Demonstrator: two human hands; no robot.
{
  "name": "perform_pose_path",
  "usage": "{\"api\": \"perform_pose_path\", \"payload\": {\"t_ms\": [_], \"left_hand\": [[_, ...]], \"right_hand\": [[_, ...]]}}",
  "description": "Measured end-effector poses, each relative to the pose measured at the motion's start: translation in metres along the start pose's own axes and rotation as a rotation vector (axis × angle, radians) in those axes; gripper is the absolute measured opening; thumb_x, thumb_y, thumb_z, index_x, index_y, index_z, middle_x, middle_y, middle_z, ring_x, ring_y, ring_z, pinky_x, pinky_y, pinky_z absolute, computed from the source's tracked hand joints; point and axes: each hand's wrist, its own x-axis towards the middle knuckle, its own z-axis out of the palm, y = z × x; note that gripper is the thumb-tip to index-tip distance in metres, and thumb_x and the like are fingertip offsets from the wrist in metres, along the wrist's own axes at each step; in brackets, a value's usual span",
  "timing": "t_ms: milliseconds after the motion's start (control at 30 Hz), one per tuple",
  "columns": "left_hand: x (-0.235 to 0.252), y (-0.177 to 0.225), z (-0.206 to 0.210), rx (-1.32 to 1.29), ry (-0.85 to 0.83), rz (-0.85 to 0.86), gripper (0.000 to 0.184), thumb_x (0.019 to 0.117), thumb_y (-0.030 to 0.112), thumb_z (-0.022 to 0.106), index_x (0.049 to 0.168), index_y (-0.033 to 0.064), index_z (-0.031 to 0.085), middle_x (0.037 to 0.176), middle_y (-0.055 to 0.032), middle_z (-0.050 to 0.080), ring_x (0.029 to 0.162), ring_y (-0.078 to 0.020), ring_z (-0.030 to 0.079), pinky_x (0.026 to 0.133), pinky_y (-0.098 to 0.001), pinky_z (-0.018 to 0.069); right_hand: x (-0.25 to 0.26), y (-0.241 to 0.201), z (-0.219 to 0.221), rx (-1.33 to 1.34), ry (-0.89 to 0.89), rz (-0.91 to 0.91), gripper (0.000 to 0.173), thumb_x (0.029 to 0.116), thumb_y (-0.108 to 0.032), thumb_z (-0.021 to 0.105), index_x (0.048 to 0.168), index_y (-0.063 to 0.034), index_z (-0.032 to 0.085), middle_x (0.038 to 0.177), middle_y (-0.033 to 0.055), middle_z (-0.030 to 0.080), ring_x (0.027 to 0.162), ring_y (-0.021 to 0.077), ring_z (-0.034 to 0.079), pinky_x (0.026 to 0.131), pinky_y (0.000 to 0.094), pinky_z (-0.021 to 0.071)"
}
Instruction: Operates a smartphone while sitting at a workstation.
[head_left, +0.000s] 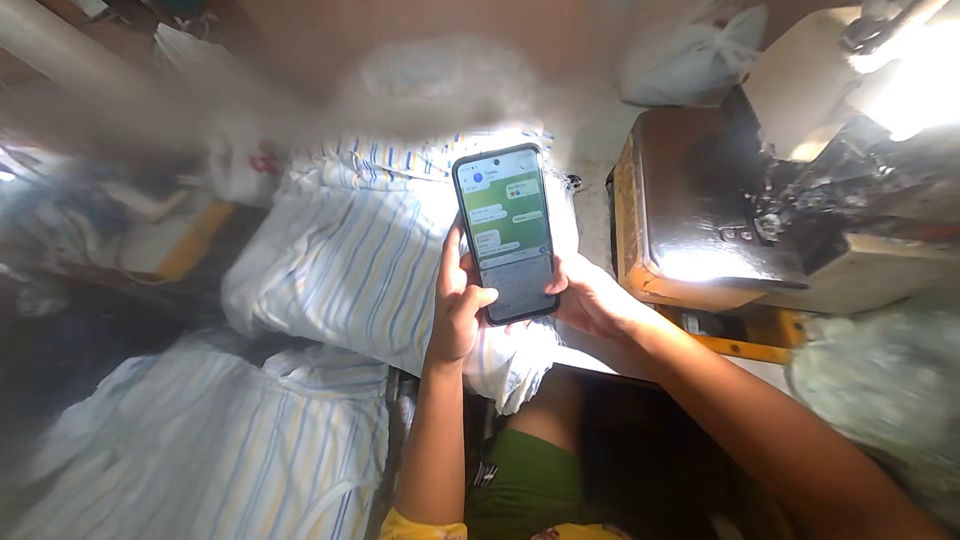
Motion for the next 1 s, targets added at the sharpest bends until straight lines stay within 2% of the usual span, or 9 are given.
{"api": "perform_pose_path", "payload": {"t_ms": [100, 200, 267, 367, 433, 533, 600, 800, 1000], "left_hand": [[0.0, 0.0016, 0.0008, -0.001, 0.0, -0.007, 0.09, 0.0756, -0.005, 0.045, 0.159, 0.0176, 0.018, 0.132, 0.003, 0.062, 0.109, -0.0077, 0.068, 0.088, -0.0289, 0.0596], [0.0008, 0.0019, 0.0008, 0.002, -0.008, 0.004, 0.091, 0.0743, -0.006, 0.044, 0.158, 0.0169, 0.018, 0.133, 0.0021, 0.061, 0.111, -0.0083, 0.067, 0.09, -0.03, 0.0587], [0.0007, 0.0015, 0.0003, 0.0, -0.009, 0.011, 0.091, 0.074, -0.007, 0.045, 0.158, 0.0163, 0.019, 0.133, 0.0018, 0.062, 0.11, -0.0088, 0.067, 0.09, -0.0305, 0.0589], [0.0003, 0.0024, 0.0012, 0.022, 0.009, -0.005, 0.093, 0.072, -0.007, 0.045, 0.158, 0.0168, 0.019, 0.132, 0.0032, 0.062, 0.11, -0.0079, 0.067, 0.091, -0.0301, 0.0587], [0.0, 0.0021, 0.0012, 0.02, 0.01, -0.005, 0.095, 0.0714, -0.008, 0.045, 0.159, 0.0157, 0.018, 0.133, 0.0022, 0.062, 0.111, -0.0084, 0.067, 0.091, -0.0304, 0.0588], [-0.0005, 0.0021, 0.002, 0.004, 0.013, -0.014, 0.096, 0.0712, -0.008, 0.046, 0.159, 0.0164, 0.017, 0.132, 0.0016, 0.062, 0.109, -0.0088, 0.068, 0.089, -0.0299, 0.0594], [-0.0006, 0.0025, 0.0016, 0.011, 0.006, -0.01, 0.096, 0.0712, -0.008, 0.046, 0.159, 0.0174, 0.017, 0.132, 0.0027, 0.062, 0.11, -0.0081, 0.067, 0.091, -0.0299, 0.0588], [-0.0009, 0.0015, 0.0009, 0.034, 0.008, 0.002, 0.095, 0.0716, -0.008, 0.047, 0.159, 0.0162, 0.017, 0.132, 0.0024, 0.062, 0.11, -0.0083, 0.067, 0.091, -0.0301, 0.0588], [-0.001, -0.001, -0.0004, 0.103, -0.031, 0.08, 0.093, 0.0775, -0.005, 0.058, 0.159, 0.0131, 0.015, 0.134, 0.0016, 0.061, 0.113, -0.0098, 0.066, 0.094, -0.0313, 0.0586]], "right_hand": [[-0.0005, -0.0002, -0.0018, -0.028, -0.016, -0.015, 0.056, 0.0817, 0.01, 0.035, 0.128, -0.0153, 0.052, 0.106, 0.0031, 0.073, 0.089, 0.0164, 0.074, 0.073, 0.0351, 0.0643], [-0.0011, -0.0017, -0.001, -0.043, -0.027, -0.015, 0.057, 0.084, 0.012, 0.034, 0.132, -0.0137, 0.049, 0.109, 0.0034, 0.073, 0.09, 0.0167, 0.074, 0.074, 0.035, 0.0647], [-0.0009, -0.0018, 0.0002, -0.058, -0.012, -0.012, 0.053, 0.0855, 0.011, 0.035, 0.131, -0.0135, 0.05, 0.108, 0.0038, 0.073, 0.089, 0.0172, 0.075, 0.073, 0.0349, 0.0648], [-0.0007, -0.0016, 0.0004, -0.095, -0.002, -0.013, 0.048, 0.0928, 0.011, 0.033, 0.132, -0.0134, 0.05, 0.107, 0.003, 0.073, 0.088, 0.0158, 0.074, 0.074, 0.034, 0.0647], [-0.0005, -0.0026, 0.0015, -0.093, 0.008, -0.007, 0.047, 0.0937, 0.009, 0.033, 0.132, -0.0129, 0.049, 0.107, 0.0039, 0.073, 0.089, 0.0168, 0.074, 0.074, 0.0348, 0.0648], [0.0002, -0.0065, 0.0068, -0.088, 0.039, 0.037, 0.036, 0.0981, -0.005, 0.034, 0.129, -0.0154, 0.048, 0.105, 0.0041, 0.072, 0.086, 0.0167, 0.074, 0.07, 0.0324, 0.064], [0.0013, -0.0057, 0.0066, -0.078, 0.045, 0.037, 0.033, 0.1026, -0.007, 0.031, 0.13, -0.0152, 0.048, 0.105, 0.0055, 0.072, 0.085, 0.0178, 0.074, 0.07, 0.0331, 0.0643], [-0.0008, -0.0033, 0.0014, -0.151, -0.009, -0.005, 0.046, 0.093, 0.011, 0.042, 0.133, -0.0117, 0.047, 0.108, 0.003, 0.073, 0.089, 0.0155, 0.075, 0.075, 0.0319, 0.0648], [-0.0013, -0.0026, 0.0015, -0.147, -0.003, -0.012, 0.047, 0.0919, 0.011, 0.042, 0.133, -0.0108, 0.048, 0.108, 0.0036, 0.073, 0.089, 0.0153, 0.074, 0.074, 0.0315, 0.0647]]}}
